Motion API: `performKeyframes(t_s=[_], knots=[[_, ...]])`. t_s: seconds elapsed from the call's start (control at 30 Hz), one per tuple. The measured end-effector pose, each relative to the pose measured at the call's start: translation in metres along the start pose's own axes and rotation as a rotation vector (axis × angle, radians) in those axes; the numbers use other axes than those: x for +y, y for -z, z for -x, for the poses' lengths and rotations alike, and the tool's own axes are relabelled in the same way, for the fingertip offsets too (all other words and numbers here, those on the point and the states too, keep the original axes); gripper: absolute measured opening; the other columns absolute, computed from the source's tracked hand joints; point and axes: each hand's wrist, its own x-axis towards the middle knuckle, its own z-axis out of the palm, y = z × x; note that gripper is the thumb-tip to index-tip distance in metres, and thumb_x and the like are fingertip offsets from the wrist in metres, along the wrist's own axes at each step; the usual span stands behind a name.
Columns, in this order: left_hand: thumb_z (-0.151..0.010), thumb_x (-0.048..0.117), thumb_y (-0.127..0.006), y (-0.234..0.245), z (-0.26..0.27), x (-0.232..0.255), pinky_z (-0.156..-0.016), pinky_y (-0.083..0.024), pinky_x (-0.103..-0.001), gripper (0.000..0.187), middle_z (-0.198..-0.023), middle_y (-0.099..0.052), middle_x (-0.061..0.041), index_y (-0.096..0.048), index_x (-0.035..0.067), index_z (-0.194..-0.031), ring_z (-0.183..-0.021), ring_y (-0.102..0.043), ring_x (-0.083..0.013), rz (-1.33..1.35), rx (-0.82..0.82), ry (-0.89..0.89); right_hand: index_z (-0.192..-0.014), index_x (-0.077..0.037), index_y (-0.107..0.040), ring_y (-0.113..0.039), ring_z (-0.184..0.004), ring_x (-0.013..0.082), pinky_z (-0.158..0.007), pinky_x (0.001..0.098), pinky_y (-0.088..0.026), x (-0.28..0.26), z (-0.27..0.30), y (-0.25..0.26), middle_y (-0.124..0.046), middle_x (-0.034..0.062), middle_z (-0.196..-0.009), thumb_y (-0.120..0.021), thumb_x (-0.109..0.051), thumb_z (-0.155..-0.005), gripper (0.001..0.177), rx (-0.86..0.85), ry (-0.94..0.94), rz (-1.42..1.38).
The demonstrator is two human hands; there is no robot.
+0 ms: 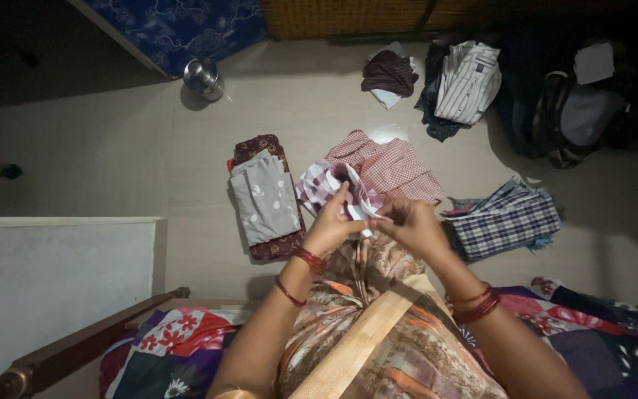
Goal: The person folds several pieces of clothing on the floor, including a blue and white checkered cloth, a red and white checkered cloth, and a pink striped cloth. Each item is smoothed, folded into a compact rectangle, and placed in a growing stack.
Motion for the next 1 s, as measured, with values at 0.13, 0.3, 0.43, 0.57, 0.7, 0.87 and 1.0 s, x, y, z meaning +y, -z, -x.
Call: performKeyframes(t_s=[0.13, 0.3, 0.43, 0.57, 0.7, 0.87, 1.0], knots=[[-0.076, -0.002, -0.076, -0.003, -0.005, -0.002, -0.065, -0.053, -0.031, 0.103, -0.158, -0.044, -0.021, -0.019, -0.002, -0.161, -0.075, -0.059, -0.0167, -0.181, 0.077, 0.006, -0.097, 0.002, -0.075, -0.066, -0.073, 0.0076, -0.062, 0.0225, -0.051, -0.001, 0.005, -0.010, -0.075, 0.0042, -0.082, -0.081, -0.008, -0.087, 0.015, 0.029, 0.025, -0.074], [-0.087, 0.007, -0.078, -0.007, -0.008, 0.004, -0.079, -0.057, -0.024, 0.097, -0.149, -0.043, -0.027, -0.018, 0.000, -0.163, -0.099, -0.067, -0.0144, 0.097, 0.111, 0.084, -0.105, 0.001, -0.073, -0.075, -0.085, 0.0100, -0.074, 0.0244, -0.062, -0.005, 0.009, -0.009, -0.078, 0.0059, -0.093, -0.077, -0.007, -0.086, 0.021, -0.046, 0.068, -0.083], [-0.085, -0.004, -0.074, -0.005, 0.000, 0.023, -0.088, -0.059, -0.028, 0.092, -0.156, -0.047, -0.018, -0.025, -0.003, -0.163, -0.112, -0.067, -0.0124, -0.033, 0.059, -0.235, -0.110, 0.000, -0.072, -0.075, -0.090, 0.0129, -0.077, 0.0281, -0.064, -0.016, 0.016, -0.009, -0.078, 0.0053, -0.097, -0.078, -0.005, -0.083, 0.028, -0.147, 0.042, -0.069], [-0.079, 0.002, -0.067, -0.006, 0.012, 0.050, -0.072, -0.057, -0.029, 0.081, -0.128, -0.066, -0.016, -0.033, 0.007, -0.153, -0.091, -0.069, -0.0187, -0.220, -0.002, -0.061, -0.116, -0.004, -0.071, -0.078, -0.096, 0.0174, -0.085, 0.0290, -0.064, -0.039, 0.021, -0.002, -0.080, 0.0094, -0.106, -0.079, -0.003, -0.085, 0.031, -0.048, 0.194, 0.016], [-0.079, 0.005, -0.075, -0.014, 0.022, 0.076, -0.079, -0.057, -0.031, 0.056, -0.111, -0.070, -0.015, -0.045, 0.006, -0.126, -0.096, -0.070, -0.0194, -0.460, -0.049, -0.262, -0.135, -0.007, -0.056, -0.066, -0.114, 0.0280, -0.087, 0.0342, -0.059, -0.063, 0.024, 0.013, -0.055, 0.0187, -0.144, -0.080, 0.001, -0.074, 0.066, -0.009, 0.636, 0.371], [-0.076, 0.008, -0.075, -0.024, 0.034, 0.099, -0.084, -0.059, -0.035, 0.054, -0.104, -0.073, -0.010, -0.049, 0.006, -0.124, -0.098, -0.074, -0.0210, -0.582, -0.049, -0.417, -0.146, -0.015, -0.045, -0.074, -0.098, 0.0191, -0.073, 0.0284, -0.061, -0.068, 0.028, 0.007, -0.063, 0.0085, -0.135, -0.074, 0.003, -0.080, 0.074, -0.112, 0.431, 0.247], [-0.084, 0.018, -0.077, -0.031, 0.040, 0.105, -0.085, -0.062, -0.036, 0.050, -0.110, -0.069, -0.012, -0.053, 0.006, -0.126, -0.100, -0.073, -0.0233, -0.430, -0.040, -0.472, -0.143, -0.012, -0.050, -0.070, -0.105, 0.0212, -0.082, 0.0300, -0.059, -0.062, 0.027, 0.004, -0.066, 0.0094, -0.123, -0.075, 0.007, -0.077, 0.072, 0.063, 0.593, 0.305]])
